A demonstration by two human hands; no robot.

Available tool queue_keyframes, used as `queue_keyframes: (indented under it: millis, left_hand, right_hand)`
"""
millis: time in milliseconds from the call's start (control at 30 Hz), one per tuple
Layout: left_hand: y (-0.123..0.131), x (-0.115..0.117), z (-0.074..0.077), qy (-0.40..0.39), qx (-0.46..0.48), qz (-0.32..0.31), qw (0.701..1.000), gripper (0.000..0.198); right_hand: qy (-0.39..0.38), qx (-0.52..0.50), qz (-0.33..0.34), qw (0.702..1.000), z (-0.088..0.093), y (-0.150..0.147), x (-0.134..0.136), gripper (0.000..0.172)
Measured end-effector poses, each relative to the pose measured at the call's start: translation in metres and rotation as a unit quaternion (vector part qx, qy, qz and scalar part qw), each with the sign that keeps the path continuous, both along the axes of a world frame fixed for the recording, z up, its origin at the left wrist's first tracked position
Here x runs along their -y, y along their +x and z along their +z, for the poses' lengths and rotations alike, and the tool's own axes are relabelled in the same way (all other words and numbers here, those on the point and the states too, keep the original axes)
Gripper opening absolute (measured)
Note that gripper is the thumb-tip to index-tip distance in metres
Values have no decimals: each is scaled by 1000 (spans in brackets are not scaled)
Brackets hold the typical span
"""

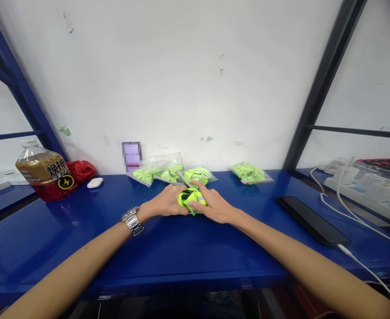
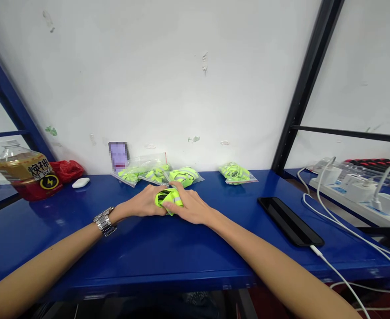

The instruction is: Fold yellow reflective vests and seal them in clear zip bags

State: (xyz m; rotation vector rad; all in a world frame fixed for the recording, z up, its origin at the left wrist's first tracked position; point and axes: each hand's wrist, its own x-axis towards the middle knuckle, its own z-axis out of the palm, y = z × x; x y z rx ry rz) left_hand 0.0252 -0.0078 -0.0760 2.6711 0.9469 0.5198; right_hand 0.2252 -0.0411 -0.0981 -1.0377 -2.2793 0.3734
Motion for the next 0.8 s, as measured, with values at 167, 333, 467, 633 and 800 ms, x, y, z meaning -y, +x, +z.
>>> queue_keyframes:
  millis: [167, 333, 467, 633, 800]
  left_hand:
    - [-3, 3, 3, -40, 14, -4, 999, 42]
    - [-9, 6, -3, -54, 31, 54, 997, 59]
    - [-10, 7, -15, -46, 87, 35, 995, 80]
    - [-6, 9, -18, -39, 131, 17, 990, 88]
    - [-10, 7, -13, -17, 104, -23, 994, 90]
  right_hand:
    - [38, -3, 34, 999, 0, -3, -3, 65]
    - [8, -64, 41, 997, -7, -3, -9, 36]
    - [-30, -153, 52, 986, -10, -3, -10, 30]
    - [-65, -223, 36, 972, -11, -4, -11, 31]
    - [-100, -275, 32, 956, -12, -6, -10, 33]
